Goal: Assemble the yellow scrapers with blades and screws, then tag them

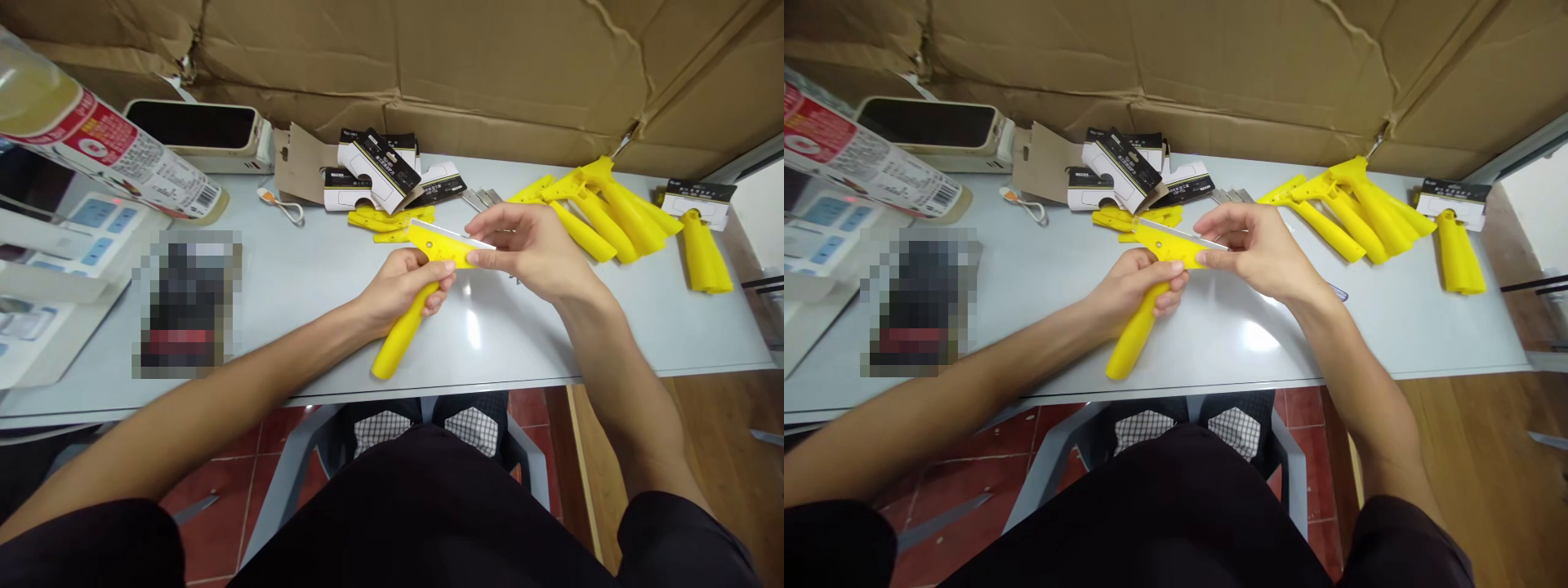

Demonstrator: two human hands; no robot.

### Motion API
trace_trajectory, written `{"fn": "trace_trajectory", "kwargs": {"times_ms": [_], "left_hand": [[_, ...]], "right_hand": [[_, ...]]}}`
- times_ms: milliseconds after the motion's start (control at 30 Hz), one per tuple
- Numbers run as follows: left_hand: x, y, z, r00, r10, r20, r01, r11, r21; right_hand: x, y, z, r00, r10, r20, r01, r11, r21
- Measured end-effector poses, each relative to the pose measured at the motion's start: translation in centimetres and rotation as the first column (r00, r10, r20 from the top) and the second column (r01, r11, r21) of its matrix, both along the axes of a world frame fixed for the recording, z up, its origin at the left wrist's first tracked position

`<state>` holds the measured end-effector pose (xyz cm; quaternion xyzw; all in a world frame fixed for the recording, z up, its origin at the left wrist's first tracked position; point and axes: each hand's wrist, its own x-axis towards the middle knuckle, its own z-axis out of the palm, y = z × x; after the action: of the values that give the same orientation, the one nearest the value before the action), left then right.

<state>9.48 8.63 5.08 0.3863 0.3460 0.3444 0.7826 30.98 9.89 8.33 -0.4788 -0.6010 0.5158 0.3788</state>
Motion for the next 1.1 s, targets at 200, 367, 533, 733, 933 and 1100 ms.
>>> {"fn": "trace_trajectory", "kwargs": {"times_ms": [200, 367, 533, 733, 933, 1100], "left_hand": [[0.0, -0.1, 0.1, 1.000, 0.010, 0.019, -0.010, 1.000, 0.027], [0.1, -0.2, 0.2, 1.000, 0.024, 0.011, -0.025, 0.999, 0.026], [0.0, -0.1, 0.0, 1.000, 0.025, 0.003, -0.025, 1.000, 0.015], [0.1, 0.1, -0.1, 0.998, 0.057, 0.025, -0.057, 0.998, 0.004], [0.2, 0.1, 0.0, 0.997, 0.071, 0.009, -0.071, 0.997, 0.010], [0.1, 0.1, -0.2, 0.998, 0.058, 0.010, -0.058, 0.998, 0.020]], "right_hand": [[-0.4, 0.2, -0.6, 1.000, 0.002, -0.028, -0.001, 1.000, 0.009], [1.3, -0.7, 0.8, 0.972, -0.162, 0.170, 0.127, 0.971, 0.202], [7.9, -3.5, 0.2, 0.768, -0.389, 0.508, 0.158, 0.885, 0.439], [13.4, -6.5, -4.5, 0.572, -0.352, 0.741, -0.022, 0.896, 0.443], [11.3, -6.8, -4.3, 0.651, -0.402, 0.643, -0.025, 0.836, 0.548], [6.3, -6.8, -0.9, 0.704, -0.370, 0.606, -0.119, 0.780, 0.614]]}}
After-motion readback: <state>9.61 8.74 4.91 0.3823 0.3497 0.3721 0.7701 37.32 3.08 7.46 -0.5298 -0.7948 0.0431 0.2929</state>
